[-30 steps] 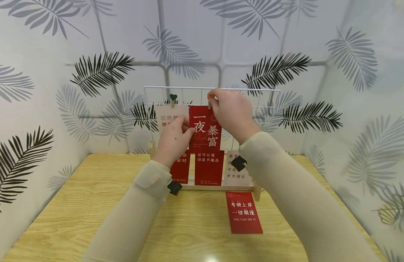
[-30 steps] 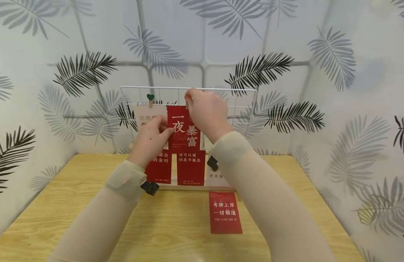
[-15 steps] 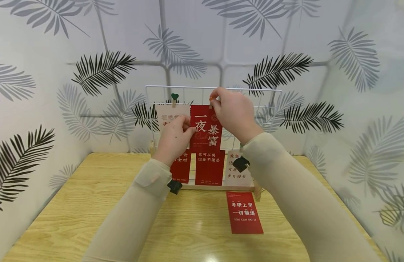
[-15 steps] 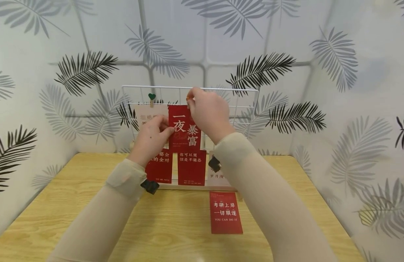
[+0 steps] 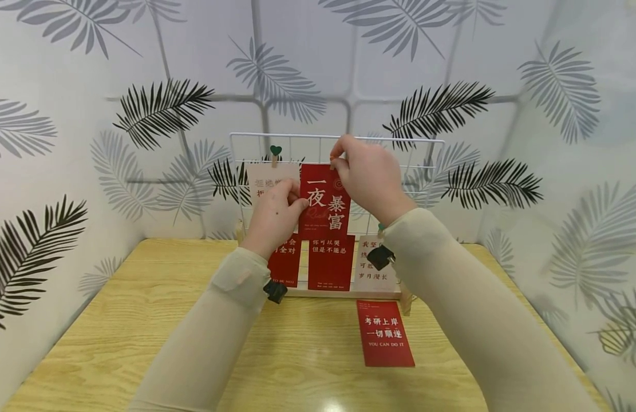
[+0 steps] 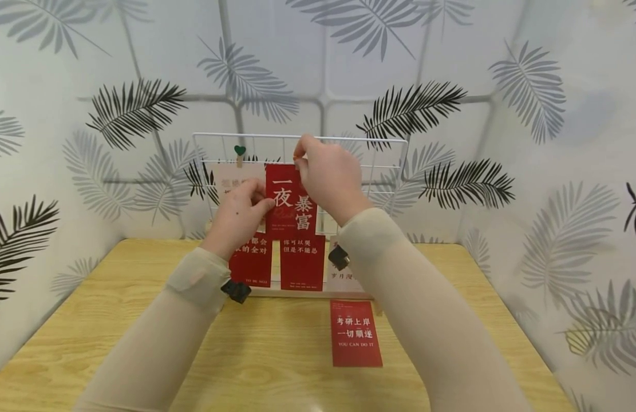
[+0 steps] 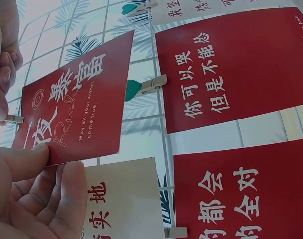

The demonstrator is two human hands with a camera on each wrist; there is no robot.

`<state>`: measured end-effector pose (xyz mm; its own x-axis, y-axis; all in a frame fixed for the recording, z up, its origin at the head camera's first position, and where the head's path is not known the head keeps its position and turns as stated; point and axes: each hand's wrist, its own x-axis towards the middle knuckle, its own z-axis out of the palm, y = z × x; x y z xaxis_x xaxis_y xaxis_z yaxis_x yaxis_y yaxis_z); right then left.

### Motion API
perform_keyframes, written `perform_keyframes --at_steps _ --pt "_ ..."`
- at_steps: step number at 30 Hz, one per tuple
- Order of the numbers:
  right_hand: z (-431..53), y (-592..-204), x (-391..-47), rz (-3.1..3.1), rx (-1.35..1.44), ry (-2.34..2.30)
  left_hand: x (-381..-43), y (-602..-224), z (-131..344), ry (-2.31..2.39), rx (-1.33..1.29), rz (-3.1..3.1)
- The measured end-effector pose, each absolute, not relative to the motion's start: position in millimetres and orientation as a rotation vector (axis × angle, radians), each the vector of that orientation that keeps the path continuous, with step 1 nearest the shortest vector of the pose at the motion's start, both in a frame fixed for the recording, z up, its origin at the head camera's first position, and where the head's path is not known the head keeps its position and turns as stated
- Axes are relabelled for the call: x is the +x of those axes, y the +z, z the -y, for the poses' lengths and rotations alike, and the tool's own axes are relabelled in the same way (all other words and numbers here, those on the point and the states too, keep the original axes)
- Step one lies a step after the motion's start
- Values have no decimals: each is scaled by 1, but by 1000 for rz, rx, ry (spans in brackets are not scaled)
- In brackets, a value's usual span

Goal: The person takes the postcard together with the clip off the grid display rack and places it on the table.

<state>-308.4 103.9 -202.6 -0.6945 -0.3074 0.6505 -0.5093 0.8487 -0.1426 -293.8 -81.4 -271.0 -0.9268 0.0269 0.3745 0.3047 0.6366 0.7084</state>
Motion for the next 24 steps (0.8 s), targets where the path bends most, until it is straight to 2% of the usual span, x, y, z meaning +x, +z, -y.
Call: perform_keyframes --at_steps 24 --pt "-119 -197 -294 2362 606 587 -285 -268 85 -1200 -319 2533"
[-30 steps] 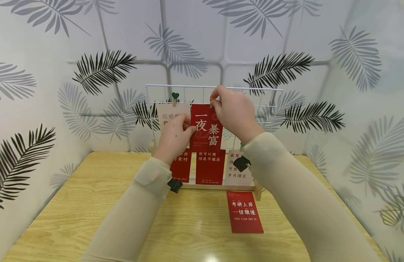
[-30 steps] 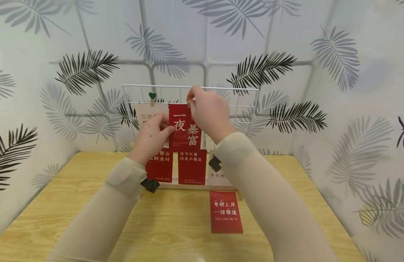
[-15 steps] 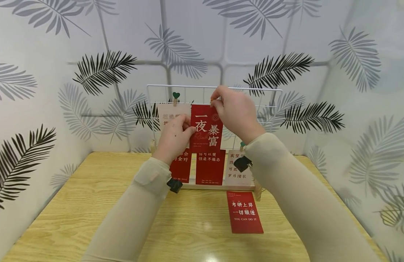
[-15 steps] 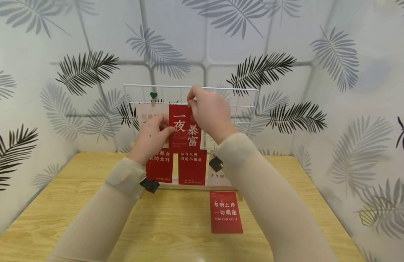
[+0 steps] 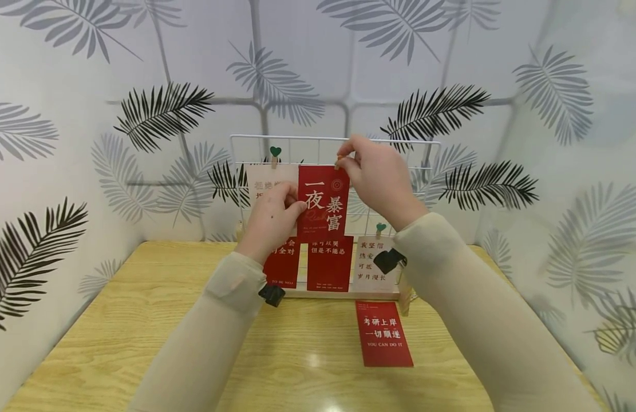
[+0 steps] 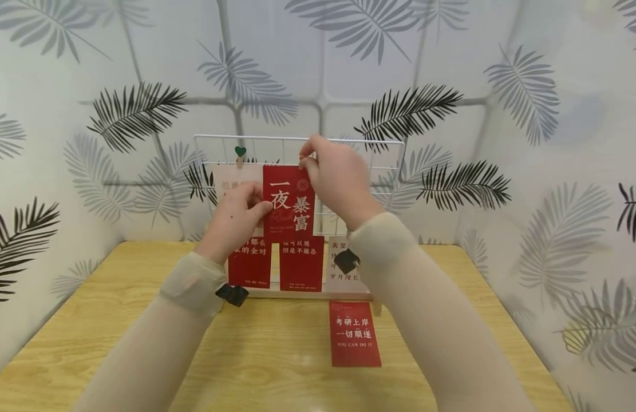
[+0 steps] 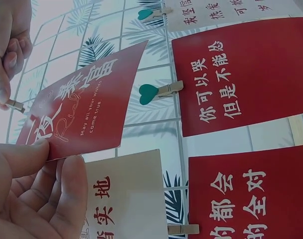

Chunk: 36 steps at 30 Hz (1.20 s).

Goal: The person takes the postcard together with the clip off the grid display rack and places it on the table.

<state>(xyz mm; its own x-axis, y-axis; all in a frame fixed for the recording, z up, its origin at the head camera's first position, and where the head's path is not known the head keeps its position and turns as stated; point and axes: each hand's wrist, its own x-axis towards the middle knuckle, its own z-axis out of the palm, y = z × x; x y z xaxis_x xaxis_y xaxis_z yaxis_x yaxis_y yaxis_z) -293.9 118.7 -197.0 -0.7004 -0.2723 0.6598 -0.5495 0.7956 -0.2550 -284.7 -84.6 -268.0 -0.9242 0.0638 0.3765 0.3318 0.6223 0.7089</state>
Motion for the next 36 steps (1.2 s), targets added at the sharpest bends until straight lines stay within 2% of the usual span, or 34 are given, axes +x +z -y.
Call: perform_keyframes --at_steps 36 --pt "-164 -229 -278 2397 568 777 -269 -290 93 -1295 -429 2509"
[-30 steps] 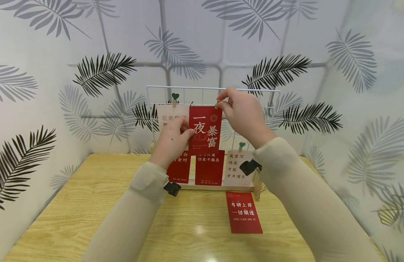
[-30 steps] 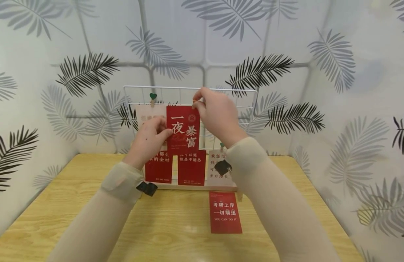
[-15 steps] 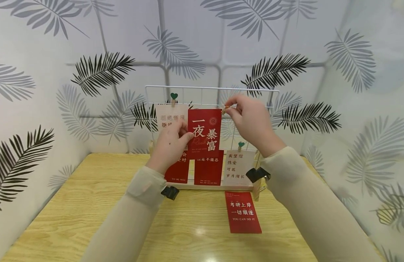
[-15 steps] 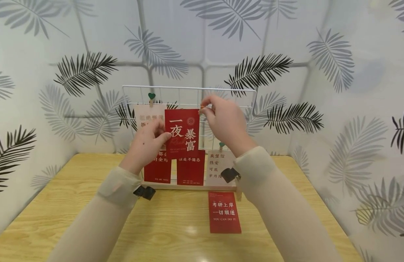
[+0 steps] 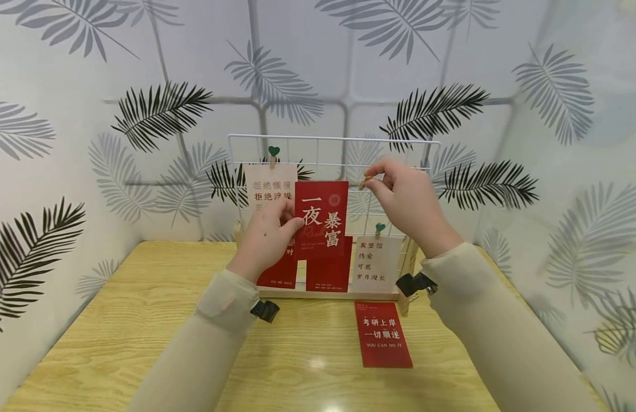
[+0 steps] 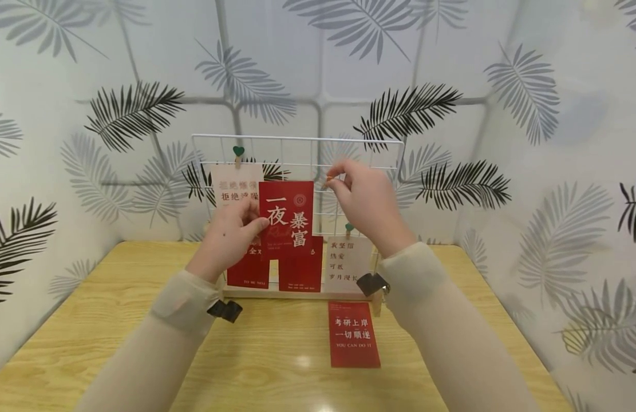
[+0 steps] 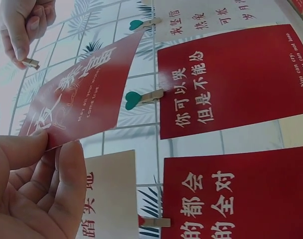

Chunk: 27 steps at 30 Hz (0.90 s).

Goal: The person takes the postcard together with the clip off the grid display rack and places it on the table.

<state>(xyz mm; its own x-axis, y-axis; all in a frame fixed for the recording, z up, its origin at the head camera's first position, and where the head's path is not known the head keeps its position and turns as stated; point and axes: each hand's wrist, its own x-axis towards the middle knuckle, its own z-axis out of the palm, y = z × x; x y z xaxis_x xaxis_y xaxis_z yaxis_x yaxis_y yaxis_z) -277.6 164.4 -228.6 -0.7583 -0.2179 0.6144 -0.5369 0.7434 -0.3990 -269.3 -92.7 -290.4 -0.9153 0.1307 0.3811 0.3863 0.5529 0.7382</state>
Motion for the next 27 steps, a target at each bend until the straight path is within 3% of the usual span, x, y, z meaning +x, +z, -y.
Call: perform_keyframes --at_steps 27 --pt "-188 -260 -268 2449 501 855 -260 -316 93 -1380 -480 2527"
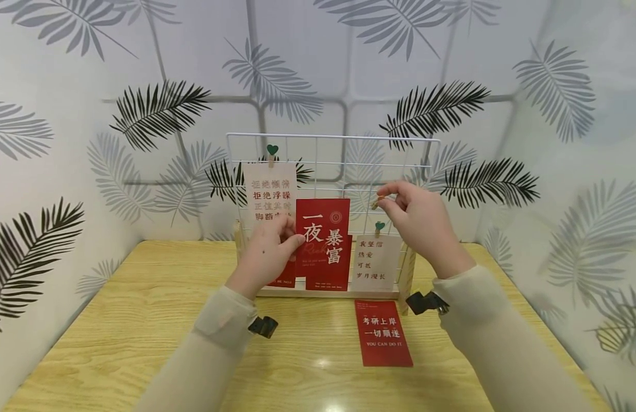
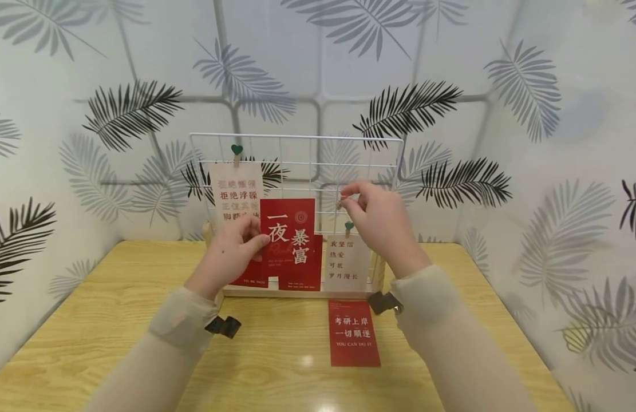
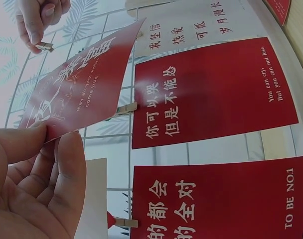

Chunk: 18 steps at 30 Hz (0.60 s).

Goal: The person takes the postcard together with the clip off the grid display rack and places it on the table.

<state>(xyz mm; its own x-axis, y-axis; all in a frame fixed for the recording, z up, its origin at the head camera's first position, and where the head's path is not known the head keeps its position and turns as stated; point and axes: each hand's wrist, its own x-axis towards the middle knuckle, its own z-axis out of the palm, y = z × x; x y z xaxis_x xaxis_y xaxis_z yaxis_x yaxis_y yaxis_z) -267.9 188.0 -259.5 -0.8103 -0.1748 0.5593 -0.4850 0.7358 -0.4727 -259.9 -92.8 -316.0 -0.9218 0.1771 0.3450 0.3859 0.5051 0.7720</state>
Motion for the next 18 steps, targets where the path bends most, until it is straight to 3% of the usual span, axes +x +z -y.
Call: perform_keyframes --at_steps 18 --pt "-203 -280 -264 2426 503 846 -251 -327 93 -1466 -458 2551"
